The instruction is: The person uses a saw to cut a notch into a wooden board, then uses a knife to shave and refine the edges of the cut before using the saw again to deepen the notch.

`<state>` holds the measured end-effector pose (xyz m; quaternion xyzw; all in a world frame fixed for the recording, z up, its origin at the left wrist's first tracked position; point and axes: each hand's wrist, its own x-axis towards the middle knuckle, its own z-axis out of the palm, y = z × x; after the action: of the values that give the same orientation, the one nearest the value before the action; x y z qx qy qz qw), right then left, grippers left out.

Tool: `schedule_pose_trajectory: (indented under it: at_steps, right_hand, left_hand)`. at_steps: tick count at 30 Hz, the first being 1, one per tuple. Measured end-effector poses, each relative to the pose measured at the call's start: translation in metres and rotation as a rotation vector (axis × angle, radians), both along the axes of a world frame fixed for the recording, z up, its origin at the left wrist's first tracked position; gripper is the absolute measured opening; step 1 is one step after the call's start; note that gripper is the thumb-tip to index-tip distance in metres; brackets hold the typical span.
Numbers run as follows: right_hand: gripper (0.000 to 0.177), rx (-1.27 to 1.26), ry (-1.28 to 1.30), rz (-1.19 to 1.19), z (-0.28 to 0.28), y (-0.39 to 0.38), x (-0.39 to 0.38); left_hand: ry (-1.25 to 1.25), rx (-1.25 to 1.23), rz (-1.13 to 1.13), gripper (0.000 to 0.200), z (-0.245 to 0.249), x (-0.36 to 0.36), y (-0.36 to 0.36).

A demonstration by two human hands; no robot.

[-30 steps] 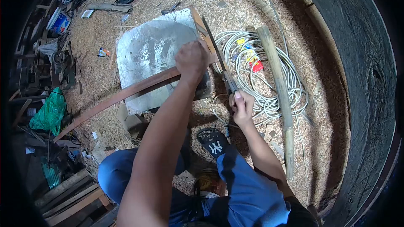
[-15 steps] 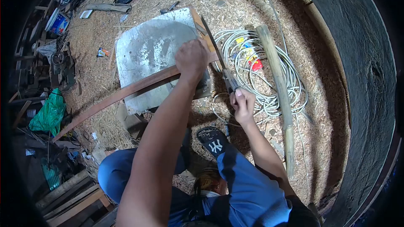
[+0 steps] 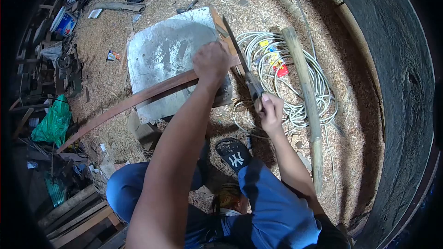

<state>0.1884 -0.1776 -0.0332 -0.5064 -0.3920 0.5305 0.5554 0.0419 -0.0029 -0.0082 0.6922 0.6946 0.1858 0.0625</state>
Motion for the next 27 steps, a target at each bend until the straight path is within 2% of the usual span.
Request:
schedule_pose_trajectory:
  at_steps: [2, 3, 6, 8, 10, 12, 18, 20, 24, 27]
  right_hand:
    - [0.048, 0.058, -0.070, -0.063, -0.006, -0.002, -0.008]
    - [0.046, -0.049, -0.005, -0.054, 0.004, -0.015, -0.010]
    - [0.046, -0.054, 0.042, -0.050, 0.006, -0.025, -0.008]
    - [0.047, -0.053, 0.016, -0.050, 0.004, -0.035, -0.010]
    - [0.047, -0.051, -0.016, -0.041, 0.003, -0.041, -0.014]
    - [0.048, -0.059, 0.061, -0.070, 0.002, -0.043, -0.020]
    - [0.045, -0.040, 0.131, -0.090, 0.006, -0.025, -0.010]
    - [0.044, -0.050, 0.161, -0.095, 0.009, -0.018, -0.012]
    - [0.043, -0.067, -0.009, -0.083, 0.012, -0.013, -0.010]
    - [0.041, -0.035, 0.024, -0.009, 0.003, -0.015, -0.001]
  left_hand:
    - [0.010, 0.003, 0.013, 0.046, 0.003, 0.001, -0.001]
    - [0.007, 0.006, 0.018, 0.046, 0.003, 0.002, 0.000]
    - [0.021, 0.012, 0.045, 0.040, 0.002, 0.004, -0.004]
    - [0.047, 0.031, -0.022, 0.038, 0.001, 0.004, -0.007]
    - [0.024, 0.030, -0.036, 0.041, 0.001, 0.003, -0.008]
    - [-0.006, 0.035, -0.046, 0.043, 0.001, 0.004, -0.006]
    - [-0.014, 0.006, 0.043, 0.044, 0.006, 0.013, -0.003]
    - [0.018, -0.125, 0.140, 0.045, 0.016, 0.016, -0.002]
    - [-0.040, -0.116, 0.163, 0.045, 0.008, 0.015, 0.004]
    - [-0.061, -0.155, 0.165, 0.045, 0.007, 0.015, 0.005]
